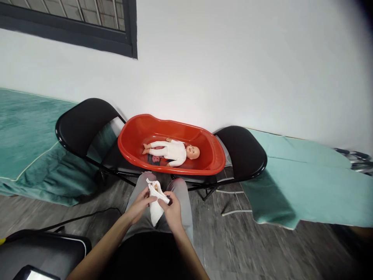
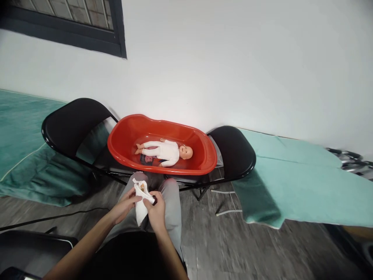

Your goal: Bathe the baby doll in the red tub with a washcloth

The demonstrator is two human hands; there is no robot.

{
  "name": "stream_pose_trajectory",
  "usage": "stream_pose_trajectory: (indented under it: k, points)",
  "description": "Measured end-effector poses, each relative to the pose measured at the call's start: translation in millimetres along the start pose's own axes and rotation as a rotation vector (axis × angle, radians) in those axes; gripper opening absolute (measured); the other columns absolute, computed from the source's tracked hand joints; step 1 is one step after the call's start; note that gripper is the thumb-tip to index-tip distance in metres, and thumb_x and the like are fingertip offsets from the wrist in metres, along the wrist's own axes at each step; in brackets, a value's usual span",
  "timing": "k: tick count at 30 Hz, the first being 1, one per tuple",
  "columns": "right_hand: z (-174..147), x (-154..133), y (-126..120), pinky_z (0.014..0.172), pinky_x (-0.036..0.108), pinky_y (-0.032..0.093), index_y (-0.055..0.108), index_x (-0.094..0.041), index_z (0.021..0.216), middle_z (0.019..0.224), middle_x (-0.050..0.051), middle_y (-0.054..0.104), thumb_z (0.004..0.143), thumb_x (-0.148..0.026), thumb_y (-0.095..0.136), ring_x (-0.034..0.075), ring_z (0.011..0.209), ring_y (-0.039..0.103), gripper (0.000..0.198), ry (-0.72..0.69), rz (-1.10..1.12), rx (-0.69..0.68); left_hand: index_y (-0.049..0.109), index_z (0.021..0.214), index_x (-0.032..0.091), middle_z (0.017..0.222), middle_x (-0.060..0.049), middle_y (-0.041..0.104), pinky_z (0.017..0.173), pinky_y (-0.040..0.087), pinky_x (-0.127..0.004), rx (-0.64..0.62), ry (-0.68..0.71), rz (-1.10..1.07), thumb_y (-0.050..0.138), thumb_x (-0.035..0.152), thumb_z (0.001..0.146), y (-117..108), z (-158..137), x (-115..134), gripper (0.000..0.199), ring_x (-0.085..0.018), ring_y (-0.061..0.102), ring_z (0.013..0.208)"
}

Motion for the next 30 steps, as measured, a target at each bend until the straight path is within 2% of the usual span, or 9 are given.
stream_pose_trajectory:
  k: [6, 9, 11, 14, 18, 21, 25, 30]
  points:
    - [-2, -22, -7, 0.081, 0.031, 0.05, 0.066, -0.021, 0.091, 0.096, 0.003, 0.067, 0.071, -0.028, 0.072, 0.021, 0.089, 0.063, 0.022, -0.069, -0.011, 0.004, 0.057, 0.141, 0.022, 0.134, -0.01, 0.068, 0.094, 0.051, -0.034, -0.079, 0.034, 0.097, 0.085, 0.041, 0.077, 5, -7, 15, 0.073, -0.029, 0.061, 0.122]
    - [-3, -34, -11, 0.081, 0.03, 0.05, 0.062, -0.022, 0.088, 0.101, 0.003, 0.068, 0.073, -0.027, 0.07, 0.02, 0.091, 0.064, 0.017, -0.118, -0.011, 0.029, 0.056, 0.143, 0.023, 0.133, -0.011, 0.067, 0.093, 0.053, -0.036, -0.066, 0.018, 0.166, 0.084, 0.049, 0.08, 6, -7, 14, 0.074, -0.029, 0.061, 0.122]
    - [-4, -40, -13, 0.084, 0.03, 0.051, 0.06, -0.022, 0.086, 0.111, 0.005, 0.068, 0.076, -0.026, 0.07, 0.022, 0.1, 0.065, 0.015, -0.156, -0.015, 0.029, 0.056, 0.143, 0.022, 0.131, -0.012, 0.068, 0.091, 0.054, -0.037, -0.055, -0.012, 0.183, 0.082, 0.055, 0.08, 6, -7, 12, 0.075, -0.029, 0.063, 0.118]
    - [-6, -46, -10, 0.091, 0.033, 0.051, 0.061, -0.022, 0.087, 0.123, 0.008, 0.067, 0.078, -0.027, 0.072, 0.024, 0.112, 0.064, 0.016, -0.187, -0.039, -0.013, 0.061, 0.139, 0.021, 0.133, -0.012, 0.068, 0.09, 0.056, -0.038, -0.075, -0.021, 0.18, 0.078, 0.062, 0.082, 9, -10, 11, 0.072, -0.029, 0.064, 0.115]
    - [-10, -49, -3, 0.093, 0.035, 0.051, 0.065, -0.022, 0.085, 0.122, 0.009, 0.068, 0.08, -0.034, 0.076, 0.025, 0.112, 0.064, 0.017, -0.183, -0.089, -0.061, 0.067, 0.133, 0.021, 0.134, -0.012, 0.069, 0.092, 0.056, -0.039, -0.08, -0.001, 0.165, 0.078, 0.064, 0.08, 15, -14, 15, 0.069, -0.032, 0.064, 0.121]
    - [-12, -50, 0, 0.093, 0.036, 0.052, 0.067, -0.022, 0.083, 0.119, 0.01, 0.068, 0.08, -0.036, 0.076, 0.025, 0.11, 0.065, 0.017, -0.183, -0.074, -0.039, 0.07, 0.127, 0.019, 0.128, -0.012, 0.072, 0.09, 0.055, -0.037, -0.029, -0.015, 0.151, 0.081, 0.061, 0.078, 15, -15, 14, 0.066, -0.034, 0.065, 0.12]
    - [-10, -43, -1, 0.086, 0.035, 0.054, 0.068, -0.022, 0.085, 0.119, 0.01, 0.068, 0.079, -0.034, 0.074, 0.026, 0.109, 0.066, 0.015, -0.157, -0.044, 0.007, 0.073, 0.119, 0.015, 0.115, -0.013, 0.077, 0.086, 0.052, -0.035, 0.044, -0.051, 0.108, 0.085, 0.048, 0.075, 12, -12, 11, 0.056, -0.032, 0.069, 0.108]
    - [0, -32, -17, 0.089, 0.037, 0.054, 0.068, -0.021, 0.087, 0.121, 0.01, 0.067, 0.082, -0.036, 0.071, 0.027, 0.112, 0.065, 0.016, -0.138, -0.038, 0.072, 0.076, 0.105, 0.015, 0.107, -0.013, 0.079, 0.091, 0.054, -0.04, 0.034, -0.117, -0.01, 0.081, 0.039, 0.071, 14, -15, 12, 0.043, -0.035, 0.07, 0.109]
Point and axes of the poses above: each hand's wrist, its own z-axis towards the middle knuckle, its own y-axis out of the palm, x = y × z, the point moved 4 cm from there along z, towards the middle knuckle
